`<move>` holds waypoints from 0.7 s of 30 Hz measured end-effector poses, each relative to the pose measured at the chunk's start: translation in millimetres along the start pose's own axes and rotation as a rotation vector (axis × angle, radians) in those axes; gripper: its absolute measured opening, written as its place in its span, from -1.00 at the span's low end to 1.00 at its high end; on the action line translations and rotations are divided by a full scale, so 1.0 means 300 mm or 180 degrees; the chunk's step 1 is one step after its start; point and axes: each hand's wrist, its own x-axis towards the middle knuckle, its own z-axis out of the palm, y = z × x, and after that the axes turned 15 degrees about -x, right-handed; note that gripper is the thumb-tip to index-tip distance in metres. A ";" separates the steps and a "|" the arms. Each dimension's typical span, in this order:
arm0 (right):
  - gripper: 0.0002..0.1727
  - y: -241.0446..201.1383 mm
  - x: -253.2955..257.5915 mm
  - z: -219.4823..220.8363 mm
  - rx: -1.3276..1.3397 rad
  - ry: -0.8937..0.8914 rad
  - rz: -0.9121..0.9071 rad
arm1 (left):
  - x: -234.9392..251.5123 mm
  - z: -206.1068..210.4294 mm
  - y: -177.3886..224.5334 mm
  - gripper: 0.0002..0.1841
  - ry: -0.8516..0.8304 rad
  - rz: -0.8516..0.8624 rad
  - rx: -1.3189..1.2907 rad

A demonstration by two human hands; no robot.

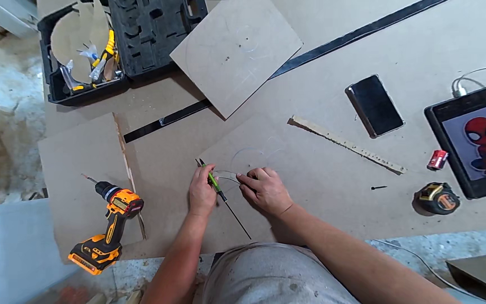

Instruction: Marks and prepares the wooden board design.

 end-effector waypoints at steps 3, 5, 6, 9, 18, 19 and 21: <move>-0.62 0.000 -0.002 0.000 0.0053 0.0035 0.0020 | 0.000 0.000 -0.002 -0.62 -0.0002 0.0054 -0.0011; -0.62 0.000 -0.003 -0.002 0.0048 0.0033 0.0030 | 0.001 -0.004 0.003 -0.63 -0.0038 0.0032 0.0001; -0.62 -0.001 -0.003 -0.001 0.0042 0.0040 0.0030 | 0.001 -0.003 0.003 -0.63 -0.0037 0.0029 0.0001; -0.62 0.001 -0.003 0.000 0.0019 0.0042 0.0021 | 0.001 0.003 -0.004 -0.63 0.0010 0.0097 -0.0006; -0.62 0.000 -0.002 0.000 0.0024 0.0053 0.0027 | 0.005 -0.004 -0.003 -0.64 -0.0024 0.0147 -0.0019; -0.62 -0.001 -0.001 -0.001 0.0023 0.0058 0.0024 | 0.006 -0.003 -0.005 -0.64 -0.0029 0.0144 -0.0025; -0.62 -0.002 -0.002 0.000 0.0006 0.0060 0.0020 | 0.007 -0.003 -0.008 -0.64 -0.0052 0.0122 -0.0005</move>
